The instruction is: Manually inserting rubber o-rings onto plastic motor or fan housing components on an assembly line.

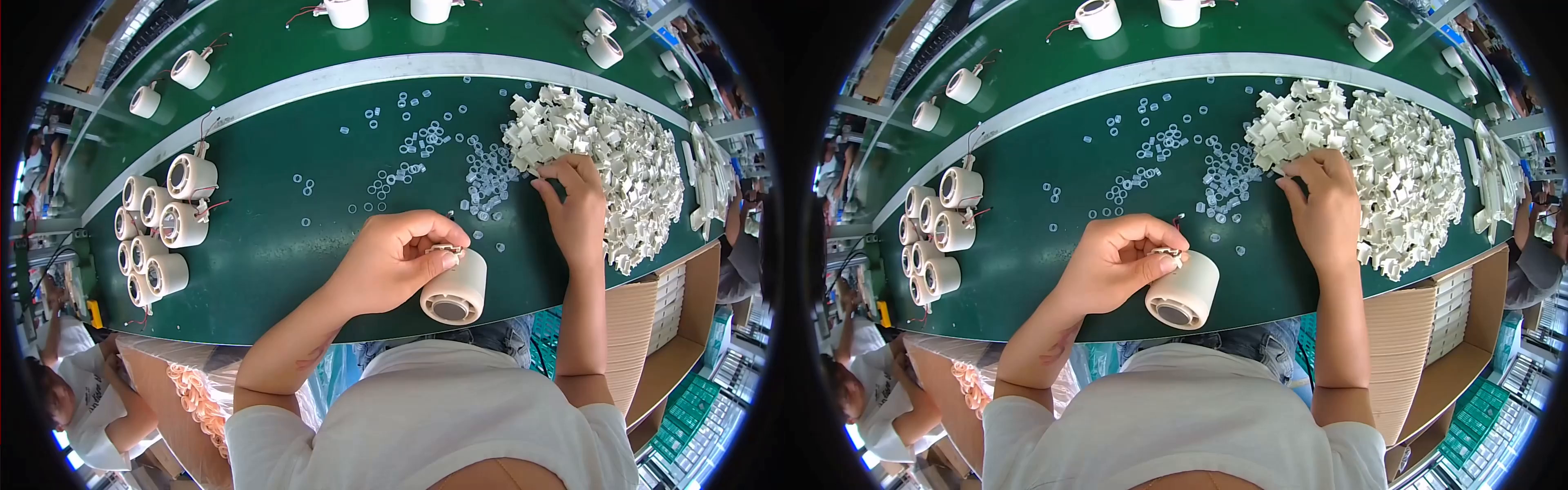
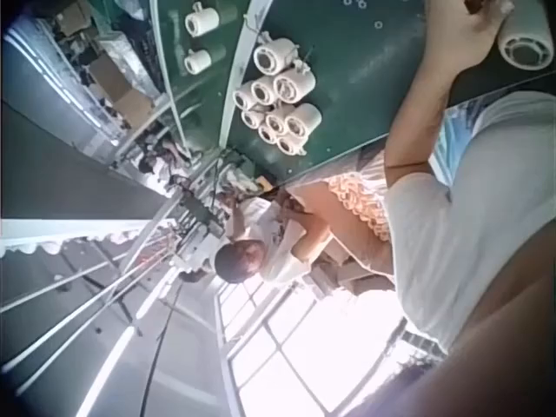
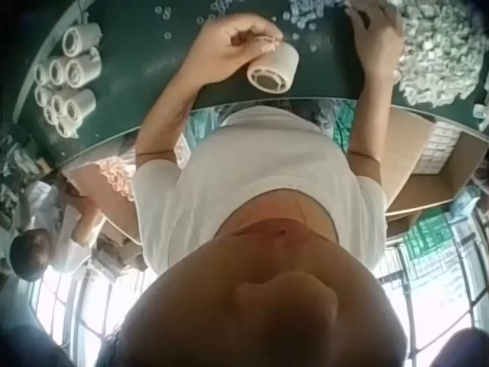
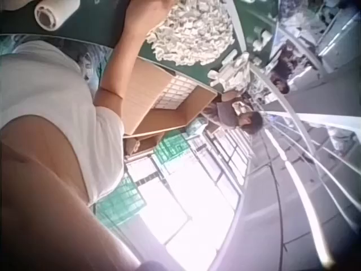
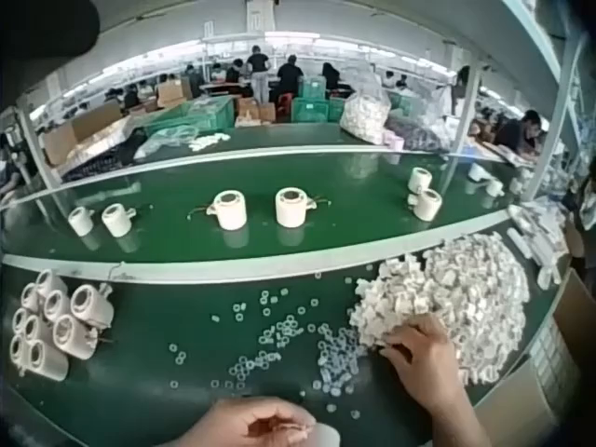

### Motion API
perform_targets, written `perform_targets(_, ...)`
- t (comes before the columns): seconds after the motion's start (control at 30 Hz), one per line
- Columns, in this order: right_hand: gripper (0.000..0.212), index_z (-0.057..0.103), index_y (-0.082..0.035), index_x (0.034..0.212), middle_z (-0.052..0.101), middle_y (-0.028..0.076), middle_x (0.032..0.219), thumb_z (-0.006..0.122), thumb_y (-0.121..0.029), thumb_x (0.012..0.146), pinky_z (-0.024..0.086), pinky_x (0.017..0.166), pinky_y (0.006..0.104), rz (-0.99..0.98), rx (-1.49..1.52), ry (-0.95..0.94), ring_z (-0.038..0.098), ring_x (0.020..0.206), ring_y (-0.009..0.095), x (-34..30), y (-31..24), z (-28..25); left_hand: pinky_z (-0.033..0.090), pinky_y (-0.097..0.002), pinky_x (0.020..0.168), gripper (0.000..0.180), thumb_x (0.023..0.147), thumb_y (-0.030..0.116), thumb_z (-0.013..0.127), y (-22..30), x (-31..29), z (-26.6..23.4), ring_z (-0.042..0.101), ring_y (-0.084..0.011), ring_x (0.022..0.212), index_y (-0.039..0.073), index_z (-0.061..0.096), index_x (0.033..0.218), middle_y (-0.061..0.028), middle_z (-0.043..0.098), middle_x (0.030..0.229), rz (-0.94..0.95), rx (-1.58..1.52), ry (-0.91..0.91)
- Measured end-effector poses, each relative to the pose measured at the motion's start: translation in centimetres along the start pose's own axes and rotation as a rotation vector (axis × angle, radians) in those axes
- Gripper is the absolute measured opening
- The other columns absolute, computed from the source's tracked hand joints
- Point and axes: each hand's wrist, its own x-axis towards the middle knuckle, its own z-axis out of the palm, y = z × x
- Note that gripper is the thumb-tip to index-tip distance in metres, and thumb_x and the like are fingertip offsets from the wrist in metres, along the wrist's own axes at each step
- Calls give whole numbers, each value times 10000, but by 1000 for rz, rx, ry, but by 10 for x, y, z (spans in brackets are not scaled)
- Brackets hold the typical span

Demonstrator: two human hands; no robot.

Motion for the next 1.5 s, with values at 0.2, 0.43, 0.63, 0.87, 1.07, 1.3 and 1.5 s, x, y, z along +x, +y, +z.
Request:
perform_targets(0.2, 161, 566, -28, 927, 614, 64, 813, 610, 44, 790, 474, 628, 258, 123, 391, 151, 577, 722, 169, -11, -20, -12, 447, -198, 548, 175, 759, -41, 570, 5, -1, 0, 529, -83, 614, -1, 629, 918, -58, 645, 817, -69, 3, 35)
perform_targets(0.43, 210, 555, 23, 1007, 614, 80, 834, 573, 87, 808, 466, 647, 210, 263, 1144, -107, 576, 746, 120, -29, -54, -16, 425, -184, 517, 195, 745, -53, 556, 2, -1, 1, 508, -71, 583, -8, 634, 918, -56, 640, 781, -69, -35, 71)
perform_targets(0.63, 234, 592, 27, 1036, 609, 92, 901, 577, 93, 812, 475, 663, 214, 173, 1435, -292, 575, 742, 125, -38, -77, -7, 399, -177, 483, 203, 735, -56, 545, 3, -1, 2, 494, -65, 554, -15, 640, 910, -51, 632, 741, -78, -87, 90)
perform_targets(0.87, 222, 645, -5, 965, 592, 83, 884, 588, 103, 780, 460, 634, 218, -44, 1067, -222, 550, 735, 134, -36, -77, -8, 404, -179, 492, 202, 744, -71, 533, 3, -4, 1, 506, -72, 575, -27, 636, 913, -64, 629, 753, -17, -38, 73)
perform_targets(1.07, 286, 664, -35, 962, 570, 78, 869, 589, 123, 736, 441, 601, 232, -238, 723, -219, 533, 741, 157, -28, -87, -12, 467, -184, 577, 207, 780, -89, 538, 7, -4, -8, 556, -104, 671, -41, 617, 965, -102, 629, 825, -86, -175, 3)
perform_targets(1.3, 305, 655, -30, 956, 560, 89, 915, 565, 135, 716, 436, 605, 259, -263, 771, -183, 526, 775, 179, -26, -77, -6, 424, -221, 526, 217, 759, -70, 566, 3, -2, -3, 532, -114, 601, -9, 589, 966, -83, 607, 753, -73, -88, -11)
perform_targets(1.5, 163, 631, -8, 880, 572, 88, 829, 585, 74, 748, 442, 613, 280, 147, 508, 130, 537, 686, 187, -6, -41, -8, 434, -237, 538, 228, 775, -71, 583, -5, -6, 3, 543, -125, 618, 5, 531, 984, -79, 582, 760, -78, -60, -94)
